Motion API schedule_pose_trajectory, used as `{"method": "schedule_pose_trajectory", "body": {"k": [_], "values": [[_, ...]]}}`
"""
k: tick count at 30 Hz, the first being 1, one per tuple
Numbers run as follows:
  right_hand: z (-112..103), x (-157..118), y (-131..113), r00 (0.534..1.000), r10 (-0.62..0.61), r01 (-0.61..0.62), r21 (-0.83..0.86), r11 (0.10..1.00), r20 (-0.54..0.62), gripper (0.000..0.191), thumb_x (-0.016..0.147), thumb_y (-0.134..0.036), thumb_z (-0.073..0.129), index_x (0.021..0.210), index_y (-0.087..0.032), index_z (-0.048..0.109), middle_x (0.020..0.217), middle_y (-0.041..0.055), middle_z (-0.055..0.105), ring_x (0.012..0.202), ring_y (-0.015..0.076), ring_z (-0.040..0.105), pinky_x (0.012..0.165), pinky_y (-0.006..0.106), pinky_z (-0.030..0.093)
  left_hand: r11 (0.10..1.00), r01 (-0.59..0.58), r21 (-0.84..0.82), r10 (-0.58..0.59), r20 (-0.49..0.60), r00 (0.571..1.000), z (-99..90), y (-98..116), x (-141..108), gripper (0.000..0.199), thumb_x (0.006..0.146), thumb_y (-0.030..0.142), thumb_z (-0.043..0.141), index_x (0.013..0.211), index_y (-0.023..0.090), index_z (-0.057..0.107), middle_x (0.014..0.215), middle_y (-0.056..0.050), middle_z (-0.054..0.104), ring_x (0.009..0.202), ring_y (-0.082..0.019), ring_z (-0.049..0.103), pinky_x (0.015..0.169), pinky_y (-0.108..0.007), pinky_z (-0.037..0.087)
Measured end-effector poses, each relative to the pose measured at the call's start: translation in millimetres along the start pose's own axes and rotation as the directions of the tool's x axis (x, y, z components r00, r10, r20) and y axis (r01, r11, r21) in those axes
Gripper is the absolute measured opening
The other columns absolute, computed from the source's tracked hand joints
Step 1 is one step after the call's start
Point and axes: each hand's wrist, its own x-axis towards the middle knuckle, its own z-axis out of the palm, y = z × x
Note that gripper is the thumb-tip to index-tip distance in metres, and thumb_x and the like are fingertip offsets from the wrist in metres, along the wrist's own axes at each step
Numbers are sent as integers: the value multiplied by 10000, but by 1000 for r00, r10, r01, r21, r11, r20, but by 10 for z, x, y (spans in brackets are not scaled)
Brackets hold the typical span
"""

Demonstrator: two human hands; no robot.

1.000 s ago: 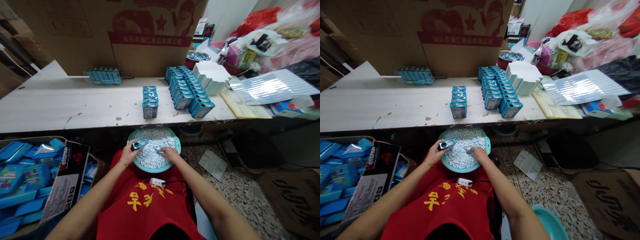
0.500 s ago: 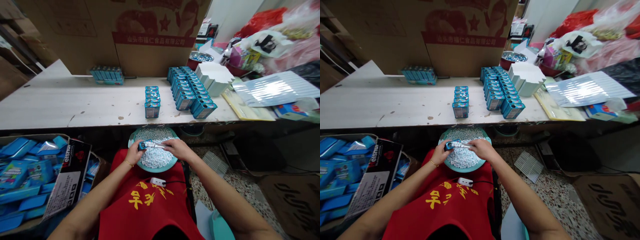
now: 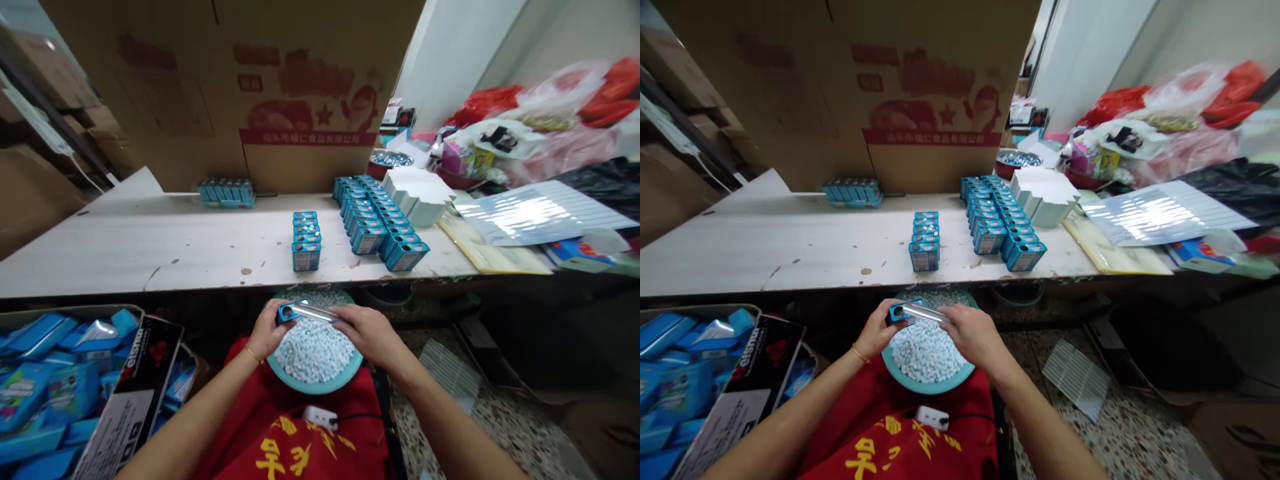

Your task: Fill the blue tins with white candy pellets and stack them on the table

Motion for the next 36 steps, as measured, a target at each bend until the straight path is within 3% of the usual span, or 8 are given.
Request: {"method": "schedule_pose_trajectory", "body": {"k": [4,7,11,13,16,22,29,36], "values": [[-52,-182,338,968,116,-46,296,954,-223,321,832,-360,457,1114,-240,553,1091,5,578,991,126,526,882,248,407,993,-113,-30,111,-64,992,-15,153,536,377,695,280,630,1022,148,500,985,-62,488,937,-164,483,875,-308,390],[52,-275,569,955,210,-109,407,907,-212,342,808,-385,487,1096,-218,568,1112,17,571,1029,143,513,923,275,392,986,-165,-3,164,-104,981,82,142,880,419,680,298,647,1028,129,487,987,-73,475,938,-172,471,868,-324,398],[85,-127,653,947,244,-120,477,871,-207,417,790,-417,503,1146,-199,526,1159,27,543,1065,151,491,945,280,373,994,-45,96,71,-292,954,251,19,993,591,645,353,674,1106,93,410,1034,-117,454,955,-206,471,821,-353,441],[-22,158,566,932,227,-108,380,919,-284,397,781,-438,510,1087,-189,550,1075,35,582,984,164,528,880,282,404,987,-47,153,100,-355,930,304,-37,960,824,591,390,712,1232,90,290,1184,-168,383,1104,-259,402,918,-414,391],[-228,864,328,913,156,-146,54,988,-377,288,808,-439,463,871,-176,560,838,32,606,770,174,550,679,280,422,990,-68,120,100,-285,953,342,-87,944,1059,558,409,730,1348,133,83,1364,-188,213,1260,-303,236,1028,-478,255],[-201,2316,24,986,-88,21,-419,908,-141,272,877,-315,339,1088,-181,447,1288,61,397,1137,243,367,785,333,430,992,10,-129,-26,-127,992,378,-171,1037,935,693,391,626,1382,201,25,1354,-119,322,1211,-238,368,1010,-411,332],[-116,2704,266,986,-87,10,-480,877,-139,266,887,-324,277,1028,-182,452,1173,46,467,1013,239,414,680,339,466,991,-78,-110,64,-127,990,507,-313,1299,850,741,350,580,1384,255,33,1416,-72,205,1270,-244,272,1049,-429,283],[-501,3452,887,985,-13,-75,-488,870,-173,265,886,-256,305,1081,-147,449,1141,69,493,1053,222,422,813,353,421,984,-103,-145,95,-64,993,690,-367,2400,905,705,283,612,1389,188,29,1371,-100,303,1222,-236,353,1026,-387,319]]}}
